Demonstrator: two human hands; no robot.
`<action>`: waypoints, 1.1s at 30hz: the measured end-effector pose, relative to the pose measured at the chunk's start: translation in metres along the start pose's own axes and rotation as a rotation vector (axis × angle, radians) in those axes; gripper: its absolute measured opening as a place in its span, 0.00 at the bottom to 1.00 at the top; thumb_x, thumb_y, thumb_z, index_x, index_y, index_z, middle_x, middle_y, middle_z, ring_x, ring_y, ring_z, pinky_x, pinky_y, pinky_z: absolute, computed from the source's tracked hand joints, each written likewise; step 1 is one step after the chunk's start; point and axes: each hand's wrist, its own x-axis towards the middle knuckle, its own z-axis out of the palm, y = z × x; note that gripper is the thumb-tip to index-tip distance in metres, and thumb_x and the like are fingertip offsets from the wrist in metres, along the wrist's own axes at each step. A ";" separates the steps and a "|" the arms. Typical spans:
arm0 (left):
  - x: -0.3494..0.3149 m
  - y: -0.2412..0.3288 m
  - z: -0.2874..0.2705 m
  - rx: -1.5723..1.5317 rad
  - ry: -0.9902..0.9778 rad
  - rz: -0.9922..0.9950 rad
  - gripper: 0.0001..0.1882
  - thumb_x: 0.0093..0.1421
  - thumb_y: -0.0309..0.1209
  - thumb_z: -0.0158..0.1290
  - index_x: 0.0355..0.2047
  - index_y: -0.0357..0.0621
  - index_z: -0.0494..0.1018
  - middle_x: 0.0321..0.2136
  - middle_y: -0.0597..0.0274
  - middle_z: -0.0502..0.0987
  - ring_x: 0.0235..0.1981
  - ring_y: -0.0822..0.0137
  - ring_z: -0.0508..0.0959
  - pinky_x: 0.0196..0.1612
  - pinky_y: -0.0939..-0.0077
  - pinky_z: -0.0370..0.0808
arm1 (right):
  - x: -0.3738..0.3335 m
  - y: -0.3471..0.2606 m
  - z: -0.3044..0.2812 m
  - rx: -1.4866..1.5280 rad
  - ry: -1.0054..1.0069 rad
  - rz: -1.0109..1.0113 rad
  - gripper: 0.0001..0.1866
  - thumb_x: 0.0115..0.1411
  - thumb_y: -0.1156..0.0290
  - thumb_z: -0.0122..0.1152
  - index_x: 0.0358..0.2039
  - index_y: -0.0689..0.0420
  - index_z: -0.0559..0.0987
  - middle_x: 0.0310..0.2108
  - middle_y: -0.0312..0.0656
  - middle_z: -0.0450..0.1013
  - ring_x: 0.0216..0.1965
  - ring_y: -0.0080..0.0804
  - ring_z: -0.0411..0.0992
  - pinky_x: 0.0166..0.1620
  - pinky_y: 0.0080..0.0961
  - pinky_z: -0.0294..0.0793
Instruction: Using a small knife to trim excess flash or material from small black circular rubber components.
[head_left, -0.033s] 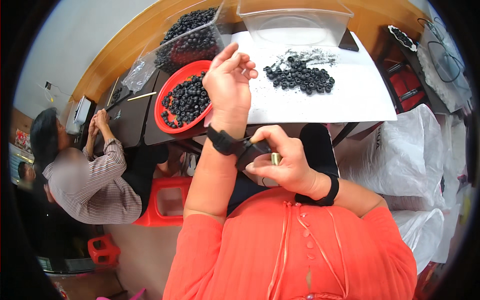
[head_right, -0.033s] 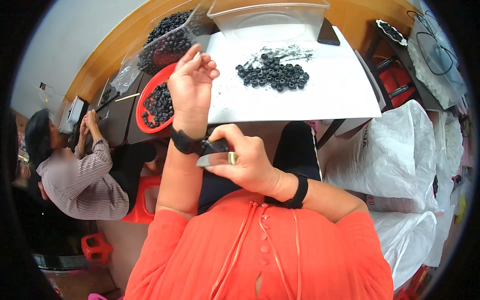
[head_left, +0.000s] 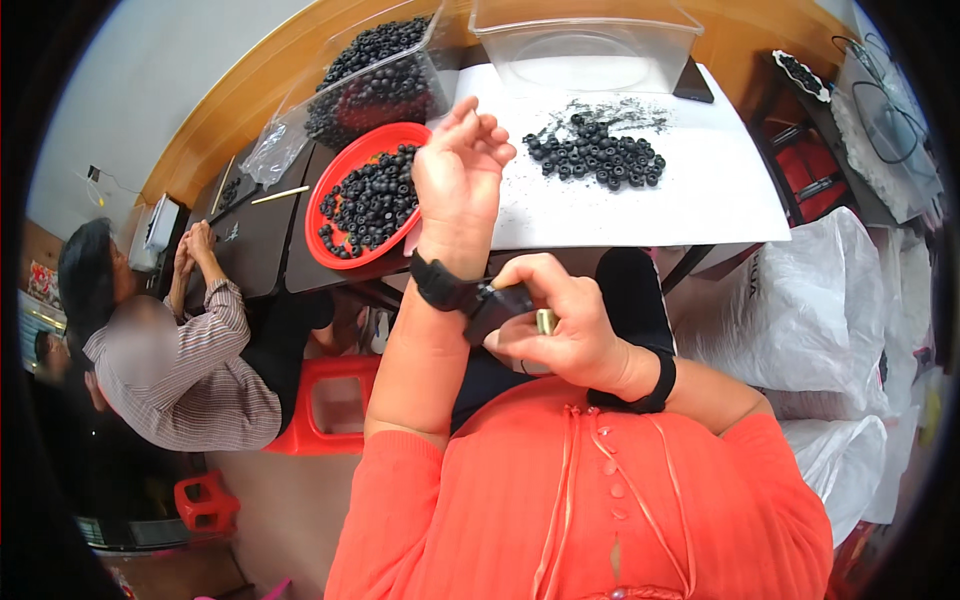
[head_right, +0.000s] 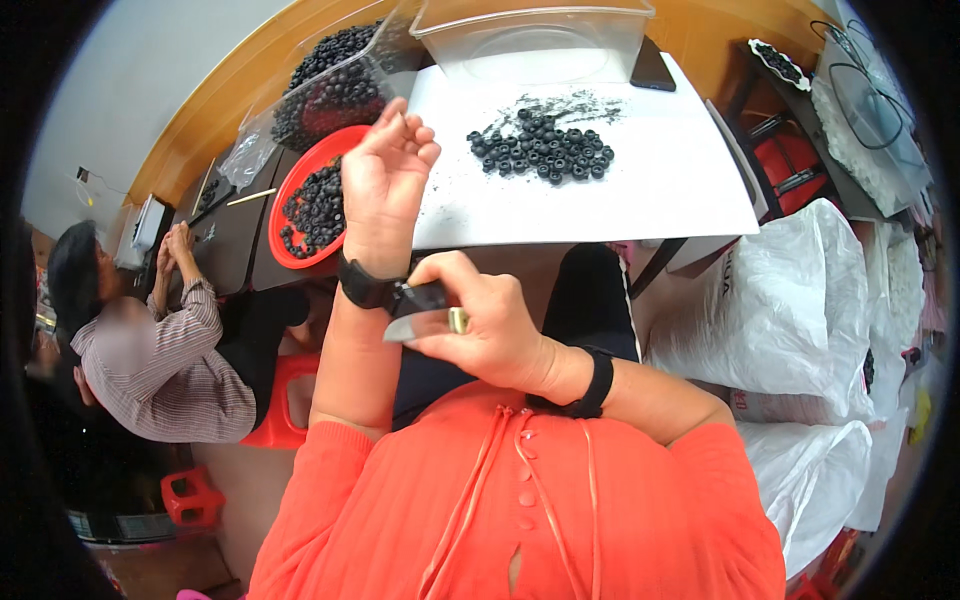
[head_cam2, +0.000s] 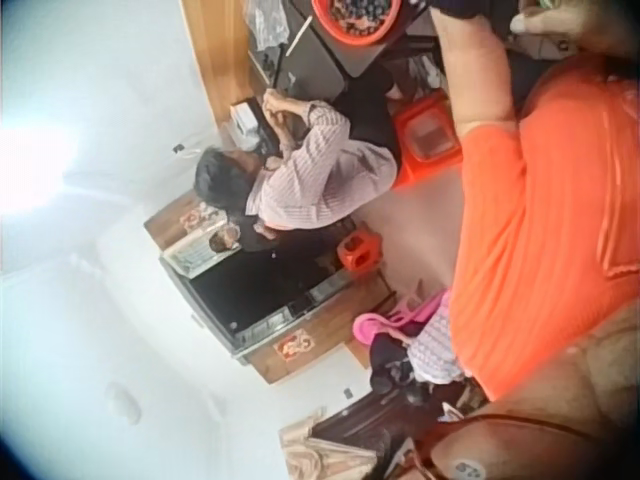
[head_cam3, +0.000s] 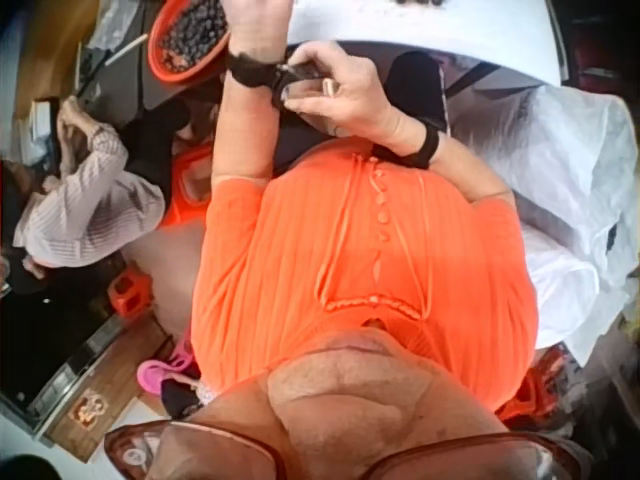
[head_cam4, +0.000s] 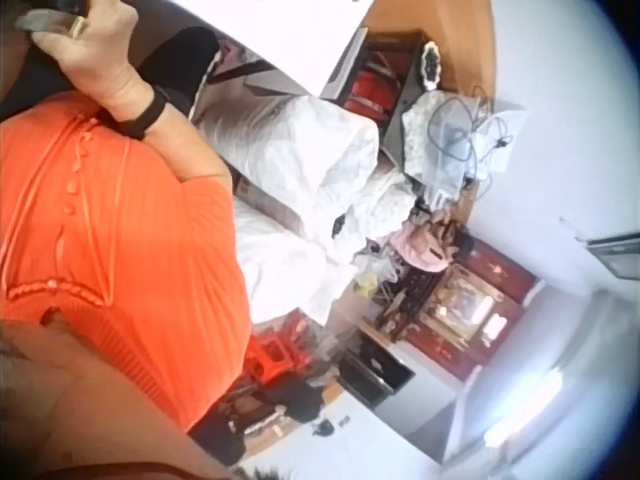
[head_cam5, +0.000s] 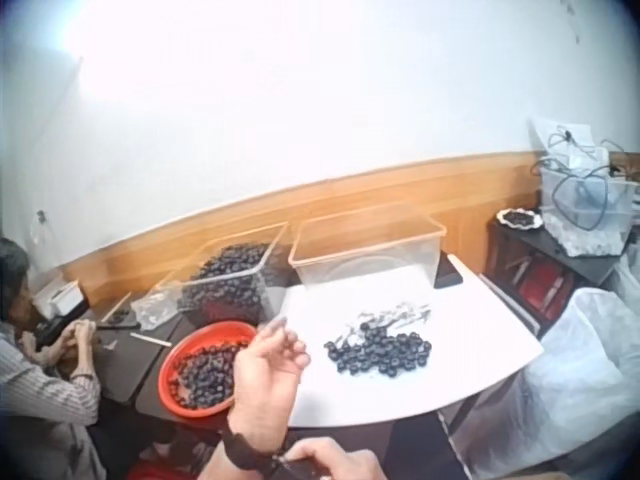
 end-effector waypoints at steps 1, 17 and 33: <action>0.003 -0.003 0.000 -0.128 0.035 -0.139 0.16 0.67 0.23 0.50 0.54 0.31 0.68 0.32 0.52 0.76 0.30 0.58 0.77 0.32 0.66 0.74 | 0.002 -0.002 0.000 0.046 -0.052 0.021 0.24 0.50 0.75 0.75 0.46 0.58 0.75 0.30 0.42 0.79 0.29 0.29 0.81 0.33 0.24 0.78; 0.024 -0.029 -0.004 1.876 -0.400 0.699 0.20 0.52 0.12 0.52 0.45 0.39 0.80 0.44 0.52 0.78 0.51 0.51 0.73 0.53 0.59 0.71 | 0.000 0.023 -0.071 -0.111 -0.016 0.207 0.28 0.53 0.54 0.76 0.47 0.58 0.75 0.26 0.40 0.78 0.28 0.37 0.78 0.35 0.30 0.75; -0.012 -0.038 -0.021 1.820 -0.447 0.603 0.23 0.55 0.15 0.55 0.53 0.38 0.76 0.50 0.49 0.78 0.51 0.50 0.77 0.54 0.63 0.74 | -0.026 0.014 -0.113 -0.062 -0.063 0.290 0.06 0.64 0.70 0.63 0.36 0.60 0.80 0.27 0.41 0.76 0.26 0.28 0.74 0.32 0.24 0.72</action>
